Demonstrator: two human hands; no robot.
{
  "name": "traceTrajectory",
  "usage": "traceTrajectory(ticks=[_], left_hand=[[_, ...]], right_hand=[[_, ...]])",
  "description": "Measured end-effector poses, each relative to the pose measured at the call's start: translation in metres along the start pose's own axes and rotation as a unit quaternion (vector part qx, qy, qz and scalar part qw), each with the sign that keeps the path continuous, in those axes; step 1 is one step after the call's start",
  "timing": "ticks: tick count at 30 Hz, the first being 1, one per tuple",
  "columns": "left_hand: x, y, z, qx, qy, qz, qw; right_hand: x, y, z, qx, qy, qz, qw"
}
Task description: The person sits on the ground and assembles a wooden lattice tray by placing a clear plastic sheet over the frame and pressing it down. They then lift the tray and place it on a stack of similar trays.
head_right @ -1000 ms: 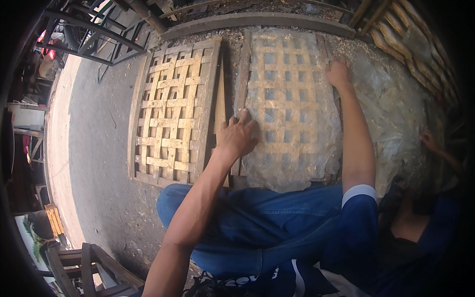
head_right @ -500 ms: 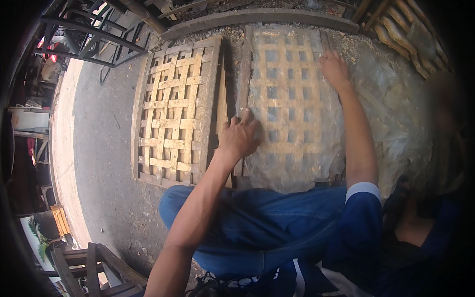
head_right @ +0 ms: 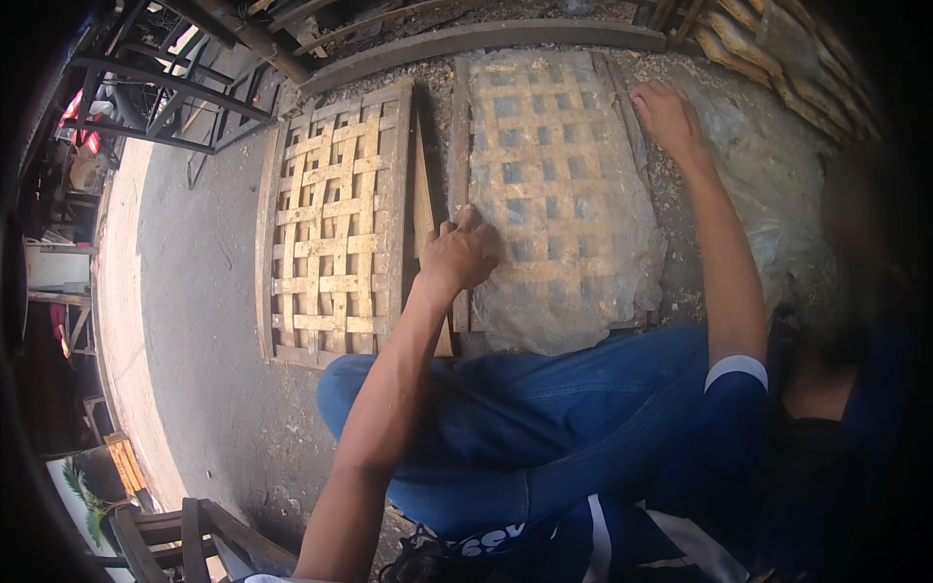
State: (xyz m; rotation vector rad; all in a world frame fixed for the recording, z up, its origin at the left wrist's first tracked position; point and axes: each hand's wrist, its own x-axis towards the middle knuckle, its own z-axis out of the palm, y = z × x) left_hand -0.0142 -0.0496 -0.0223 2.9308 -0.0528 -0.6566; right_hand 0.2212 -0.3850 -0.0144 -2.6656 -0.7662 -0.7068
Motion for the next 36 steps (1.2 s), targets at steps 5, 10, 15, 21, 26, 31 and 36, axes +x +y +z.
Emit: traceTrajectory(ticks=[5, 10, 15, 21, 26, 31, 36], left_hand=[[0.013, -0.013, 0.009, -0.05, -0.028, 0.014, 0.998], [-0.007, -0.018, 0.002, -0.04, -0.031, 0.039, 0.998], [-0.003, -0.023, 0.003, -0.081, -0.027, 0.056, 0.995], [-0.009, -0.028, -0.009, -0.064, -0.033, 0.073, 0.995], [0.0, -0.035, 0.001, -0.094, 0.009, 0.067, 0.993], [-0.023, -0.019, -0.022, -0.112, 0.039, 0.087, 0.989], [-0.033, -0.004, -0.037, -0.131, 0.056, 0.104, 0.984]], right_hand=[[0.013, -0.088, -0.182, -0.027, 0.162, -0.131, 0.978], [-0.011, -0.158, -0.303, -0.095, 0.401, -0.193, 0.89], [-0.052, -0.111, -0.223, -0.067, 0.387, 0.082, 0.916], [-0.138, -0.017, -0.087, 0.096, -0.185, 0.294, 0.933], [-0.134, -0.019, -0.081, 0.188, -0.108, 0.332, 0.918], [-0.154, 0.006, -0.059, 0.218, -0.449, 0.443, 0.744], [-0.149, 0.007, -0.031, 0.206, -0.446, 0.431, 0.757]])
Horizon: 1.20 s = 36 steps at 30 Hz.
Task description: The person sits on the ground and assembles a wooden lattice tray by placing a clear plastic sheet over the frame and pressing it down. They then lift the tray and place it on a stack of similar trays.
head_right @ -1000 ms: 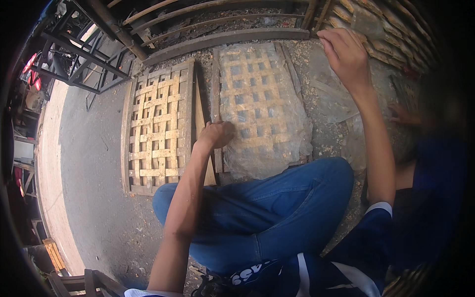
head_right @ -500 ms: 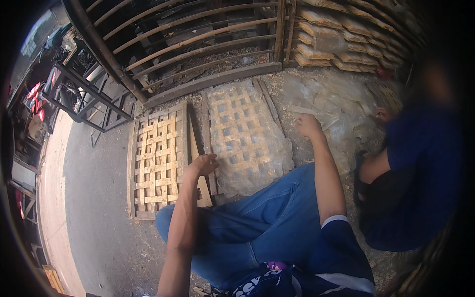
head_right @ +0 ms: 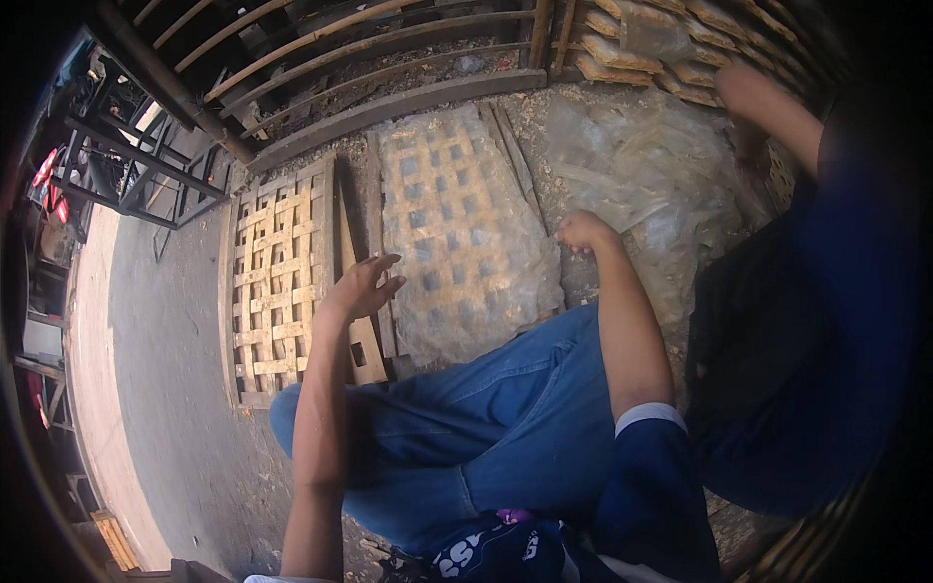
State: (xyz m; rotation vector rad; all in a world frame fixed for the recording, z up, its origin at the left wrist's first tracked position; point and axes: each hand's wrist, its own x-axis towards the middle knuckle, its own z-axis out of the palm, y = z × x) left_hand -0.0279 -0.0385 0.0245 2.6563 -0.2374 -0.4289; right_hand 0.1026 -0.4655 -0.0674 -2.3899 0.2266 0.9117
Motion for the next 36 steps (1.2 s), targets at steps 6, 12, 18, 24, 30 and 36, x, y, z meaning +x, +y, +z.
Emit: traceTrajectory(ticks=[6, 12, 18, 24, 30, 36], left_hand=[[0.004, -0.013, 0.003, 0.031, -0.057, -0.056, 0.996], [0.006, -0.019, 0.005, 0.018, -0.067, -0.068, 0.995], [0.014, -0.006, 0.005, 0.028, -0.072, -0.068, 0.995], [0.021, -0.022, 0.019, 0.037, -0.087, -0.039, 0.995], [0.014, -0.016, 0.006, 0.028, -0.074, -0.058, 0.995], [0.0, -0.011, -0.01, 0.022, -0.043, -0.057, 0.997]], right_hand=[[0.007, -0.002, 0.0, -0.1, 0.175, -0.046, 0.978], [0.029, -0.007, -0.009, -0.144, 0.226, -0.082, 0.96], [0.041, 0.003, -0.002, -0.207, 0.212, -0.085, 0.951], [0.017, -0.018, 0.008, -0.233, 0.219, -0.063, 0.945], [0.031, -0.006, 0.004, -0.235, 0.275, -0.098, 0.927], [0.011, -0.022, -0.009, -0.145, 0.303, -0.096, 0.937]])
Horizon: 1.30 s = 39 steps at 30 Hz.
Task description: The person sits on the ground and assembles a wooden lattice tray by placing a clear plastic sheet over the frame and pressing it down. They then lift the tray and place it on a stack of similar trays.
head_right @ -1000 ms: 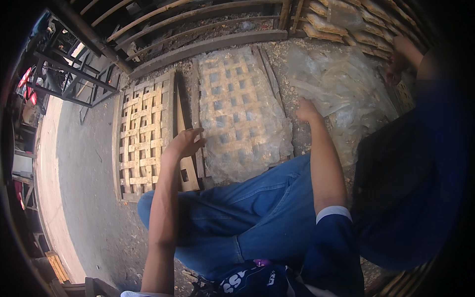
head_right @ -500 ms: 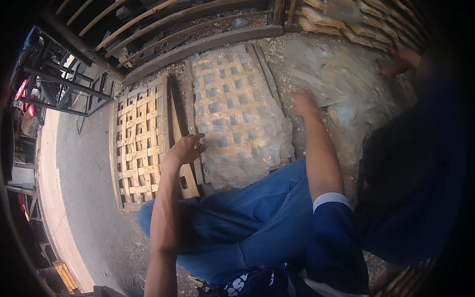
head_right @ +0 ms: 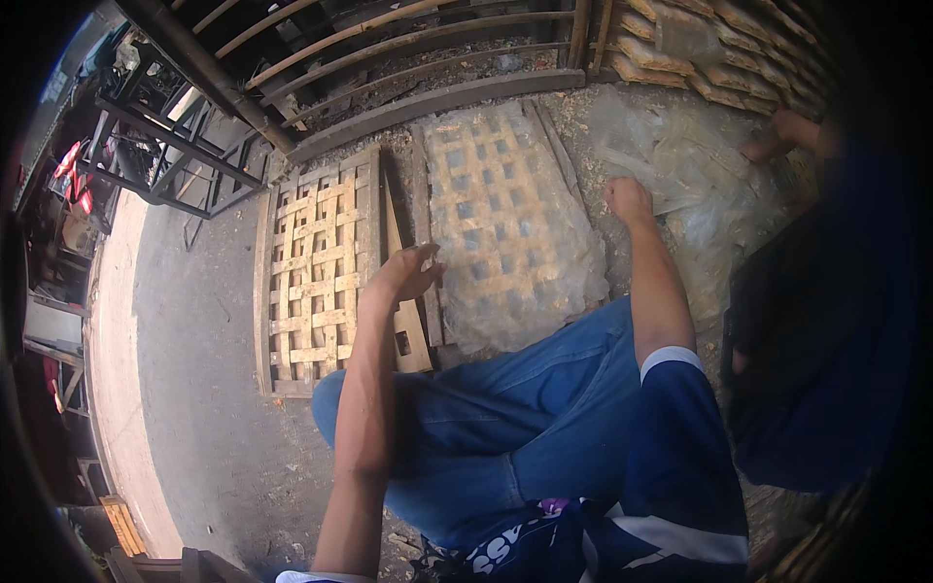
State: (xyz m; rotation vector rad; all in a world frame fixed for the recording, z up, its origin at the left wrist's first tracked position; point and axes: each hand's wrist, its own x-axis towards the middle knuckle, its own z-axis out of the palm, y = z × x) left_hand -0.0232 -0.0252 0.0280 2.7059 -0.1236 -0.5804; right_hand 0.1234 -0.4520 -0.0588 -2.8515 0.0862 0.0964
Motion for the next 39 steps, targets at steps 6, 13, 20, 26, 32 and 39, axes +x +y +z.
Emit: traceTrajectory(ticks=[6, 13, 20, 26, 32, 39], left_hand=[[0.006, 0.003, 0.003, -0.002, 0.001, 0.012, 1.0], [0.021, -0.014, 0.035, 0.085, 0.074, 0.005, 0.994], [0.025, -0.017, 0.06, 0.134, 0.027, -0.009, 0.991], [0.03, -0.021, 0.062, 0.146, 0.112, 0.007, 0.983], [0.028, -0.021, 0.066, 0.179, 0.093, -0.005, 0.98], [0.031, -0.029, 0.075, 0.161, 0.066, -0.011, 0.985]], right_hand=[[0.012, 0.021, -0.002, 0.164, -0.001, -0.044, 0.985], [0.003, -0.028, 0.014, 0.154, -0.217, -0.058, 0.962], [0.014, -0.036, 0.03, 0.027, -0.157, -0.122, 0.98], [0.024, -0.025, 0.032, 0.066, -0.181, -0.099, 0.976], [0.023, -0.019, 0.029, 0.069, -0.177, -0.094, 0.977], [-0.008, -0.068, 0.0, 0.008, -0.027, -0.218, 0.975]])
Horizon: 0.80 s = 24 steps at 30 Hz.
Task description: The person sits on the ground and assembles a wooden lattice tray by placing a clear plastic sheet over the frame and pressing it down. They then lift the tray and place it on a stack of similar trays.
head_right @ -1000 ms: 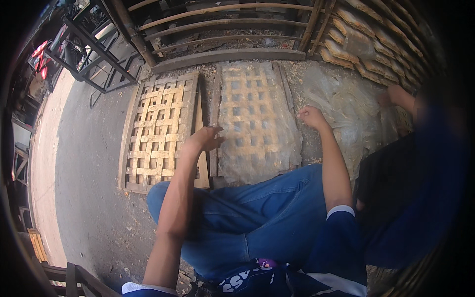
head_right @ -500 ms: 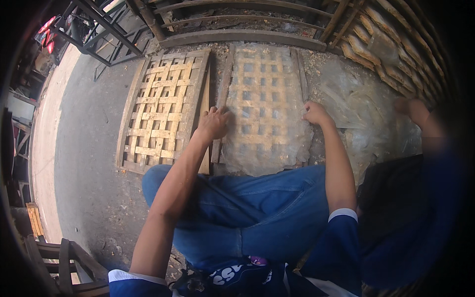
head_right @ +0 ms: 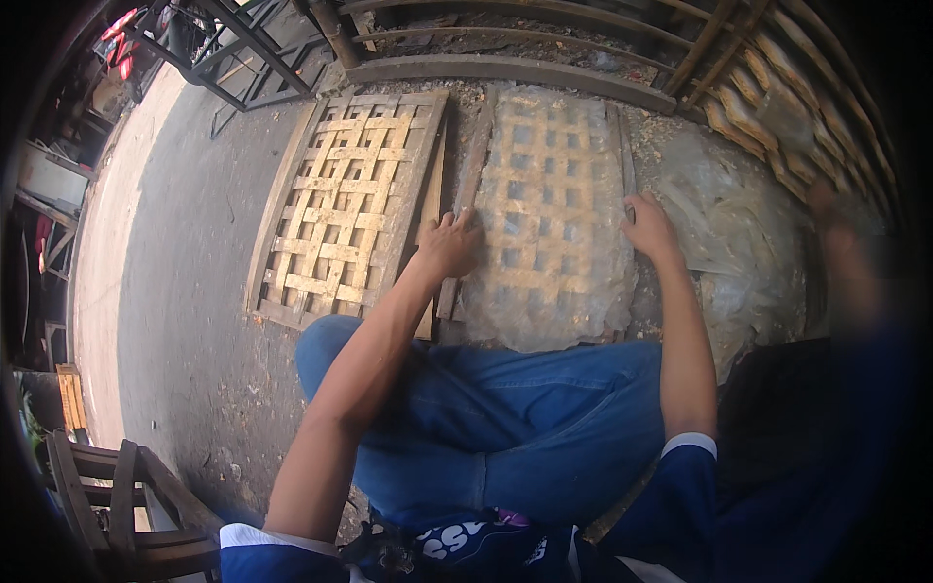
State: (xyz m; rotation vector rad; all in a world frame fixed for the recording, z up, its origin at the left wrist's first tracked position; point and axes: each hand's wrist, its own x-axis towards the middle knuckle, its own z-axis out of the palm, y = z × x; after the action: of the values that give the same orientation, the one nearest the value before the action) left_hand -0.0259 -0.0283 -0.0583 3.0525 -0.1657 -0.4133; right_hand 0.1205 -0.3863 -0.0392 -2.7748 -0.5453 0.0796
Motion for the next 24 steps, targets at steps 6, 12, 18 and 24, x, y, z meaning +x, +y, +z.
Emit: traceTrajectory(ticks=[6, 12, 18, 24], left_hand=[[-0.005, 0.015, -0.021, 0.003, -0.066, -0.023, 0.998], [-0.001, 0.015, -0.02, -0.015, -0.085, -0.035, 0.996], [0.005, 0.019, -0.015, -0.063, -0.099, -0.052, 0.992], [0.003, 0.022, -0.02, -0.074, -0.097, -0.063, 0.991]], right_hand=[[0.009, -0.098, 0.006, 0.063, -0.017, -0.128, 0.99], [0.042, -0.184, 0.063, 0.065, -0.009, -0.117, 0.991], [0.06, -0.218, 0.11, 0.044, 0.035, -0.053, 0.997], [0.078, -0.206, 0.124, 0.084, 0.013, -0.022, 0.996]])
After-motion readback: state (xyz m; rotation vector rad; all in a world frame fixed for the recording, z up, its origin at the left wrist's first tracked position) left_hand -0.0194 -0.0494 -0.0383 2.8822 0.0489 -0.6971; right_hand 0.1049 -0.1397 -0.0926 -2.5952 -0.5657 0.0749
